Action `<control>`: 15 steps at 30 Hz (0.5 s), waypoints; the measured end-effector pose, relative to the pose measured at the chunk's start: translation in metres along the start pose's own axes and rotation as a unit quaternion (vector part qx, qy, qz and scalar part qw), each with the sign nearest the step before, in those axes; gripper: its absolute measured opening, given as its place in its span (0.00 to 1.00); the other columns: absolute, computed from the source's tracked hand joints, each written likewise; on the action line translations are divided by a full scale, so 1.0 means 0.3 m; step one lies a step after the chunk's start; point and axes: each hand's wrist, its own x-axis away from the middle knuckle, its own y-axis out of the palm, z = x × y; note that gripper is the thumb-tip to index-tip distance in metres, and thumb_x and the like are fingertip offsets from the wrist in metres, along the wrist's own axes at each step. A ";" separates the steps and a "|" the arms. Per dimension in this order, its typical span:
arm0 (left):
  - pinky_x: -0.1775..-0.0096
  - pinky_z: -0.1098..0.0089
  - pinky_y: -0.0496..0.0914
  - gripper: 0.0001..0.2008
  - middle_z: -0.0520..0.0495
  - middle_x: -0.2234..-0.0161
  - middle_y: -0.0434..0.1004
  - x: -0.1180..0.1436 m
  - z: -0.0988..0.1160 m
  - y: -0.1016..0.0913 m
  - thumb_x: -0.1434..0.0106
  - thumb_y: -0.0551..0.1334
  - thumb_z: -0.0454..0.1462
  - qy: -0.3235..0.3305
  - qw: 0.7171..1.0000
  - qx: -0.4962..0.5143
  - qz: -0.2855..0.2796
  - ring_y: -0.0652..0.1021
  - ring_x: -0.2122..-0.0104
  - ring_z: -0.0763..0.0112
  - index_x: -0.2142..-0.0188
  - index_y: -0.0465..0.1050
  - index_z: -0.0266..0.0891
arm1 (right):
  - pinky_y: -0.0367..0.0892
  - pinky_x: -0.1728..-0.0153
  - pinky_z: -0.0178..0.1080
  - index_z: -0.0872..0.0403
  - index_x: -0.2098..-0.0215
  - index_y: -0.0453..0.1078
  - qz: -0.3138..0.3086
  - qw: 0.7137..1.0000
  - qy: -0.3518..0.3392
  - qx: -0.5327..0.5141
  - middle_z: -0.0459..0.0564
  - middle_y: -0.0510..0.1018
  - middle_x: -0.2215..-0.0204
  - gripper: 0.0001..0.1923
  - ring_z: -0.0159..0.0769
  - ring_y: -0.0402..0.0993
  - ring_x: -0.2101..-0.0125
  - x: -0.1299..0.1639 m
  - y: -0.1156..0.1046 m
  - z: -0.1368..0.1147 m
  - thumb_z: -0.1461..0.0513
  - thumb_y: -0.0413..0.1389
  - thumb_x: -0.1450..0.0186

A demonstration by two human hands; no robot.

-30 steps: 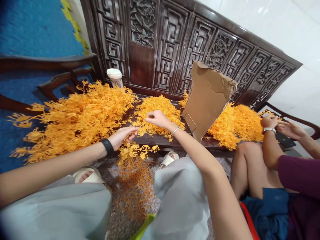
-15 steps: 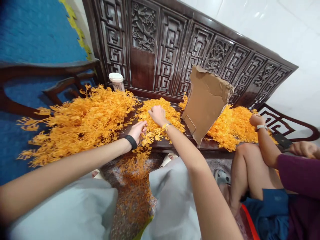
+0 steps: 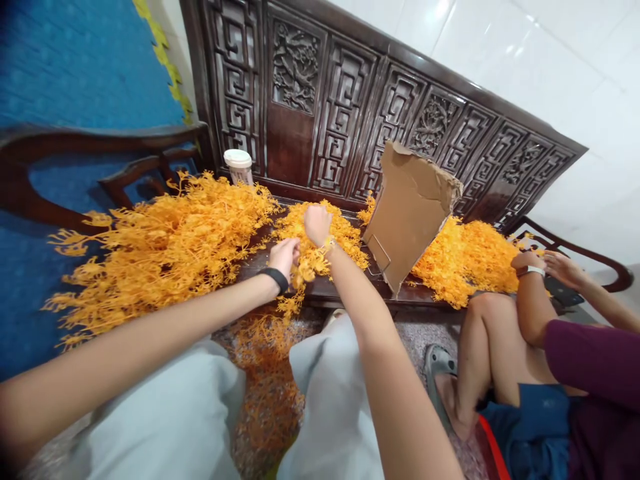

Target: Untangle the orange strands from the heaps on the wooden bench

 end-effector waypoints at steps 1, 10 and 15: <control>0.81 0.77 0.49 0.14 0.59 0.89 0.52 0.035 -0.009 0.006 0.46 0.54 0.30 -0.007 1.000 -0.013 -0.016 0.54 0.86 0.83 0.86 0.55 0.37 | 0.65 0.59 0.43 0.59 0.56 0.68 0.011 0.999 0.032 -0.011 0.60 0.72 0.58 0.15 0.42 0.68 0.55 -0.018 -0.005 0.022 0.65 0.42 0.34; 0.82 0.75 0.49 0.14 0.58 0.91 0.54 0.224 -0.109 -0.009 0.46 0.54 0.32 -0.075 0.959 -0.176 -0.208 0.56 0.87 0.81 0.87 0.60 0.37 | 0.64 0.60 0.37 0.58 0.51 0.67 0.048 0.973 0.098 -0.202 0.55 0.76 0.64 0.21 0.37 0.72 0.62 -0.068 0.056 0.182 0.63 0.55 0.43; 0.82 0.75 0.49 0.15 0.59 0.93 0.52 0.144 -0.106 -0.105 0.44 0.52 0.31 -0.087 0.957 -0.215 -0.176 0.55 0.89 0.81 0.86 0.59 0.37 | 0.66 0.67 0.35 0.61 0.63 0.72 0.009 0.934 0.044 -0.354 0.50 0.76 0.72 0.12 0.31 0.71 0.73 -0.028 0.029 0.098 0.66 0.53 0.45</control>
